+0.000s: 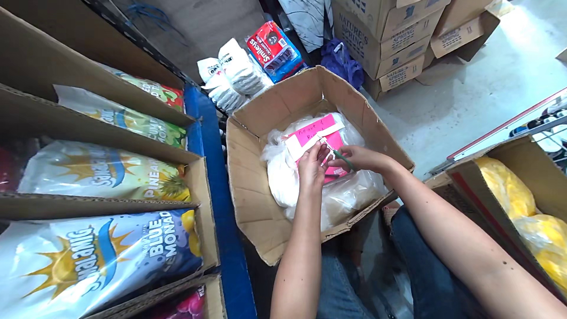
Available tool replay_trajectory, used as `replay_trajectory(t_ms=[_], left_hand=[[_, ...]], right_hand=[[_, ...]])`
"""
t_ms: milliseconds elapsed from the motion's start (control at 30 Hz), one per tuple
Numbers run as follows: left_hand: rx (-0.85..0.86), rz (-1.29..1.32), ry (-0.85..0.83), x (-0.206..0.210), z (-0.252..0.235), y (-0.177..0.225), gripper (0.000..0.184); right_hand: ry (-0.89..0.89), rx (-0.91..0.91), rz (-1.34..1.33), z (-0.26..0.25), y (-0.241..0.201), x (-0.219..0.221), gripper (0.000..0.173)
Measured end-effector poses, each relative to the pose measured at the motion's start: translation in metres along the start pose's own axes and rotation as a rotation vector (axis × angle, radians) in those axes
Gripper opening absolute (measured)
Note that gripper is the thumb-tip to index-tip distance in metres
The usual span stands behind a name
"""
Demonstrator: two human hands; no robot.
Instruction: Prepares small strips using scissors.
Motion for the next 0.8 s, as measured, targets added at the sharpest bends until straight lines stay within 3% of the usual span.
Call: replay_trajectory(t_ms=[267,600,800], left_hand=[[-0.015,0.03,-0.014,-0.0015,0.0016,0.0017,0.019],[-0.009,0.051,0.022,-0.003,0.0019,0.0027,0.011],[0.004,0.055,0.038,-0.0046,-0.0005,0.0025,0.01]], right_hand=[[0.035,-0.029,0.008,-0.0003,-0.0002,-0.0037,0.032],[0.039,-0.028,0.013,-0.0002,0.0002,-0.0048,0.029],[0.013,0.014,0.006,0.0015,-0.0012,-0.0015,0.037]])
Point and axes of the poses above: each hand's wrist, its own z-axis away from the middle knuckle, its own x-axis out of the palm, y = z × x, the point moved 6 cm from there along -z, towards the middle knuckle, and after that the axes turned 15 degrees about -x, right-handed, at the moved point
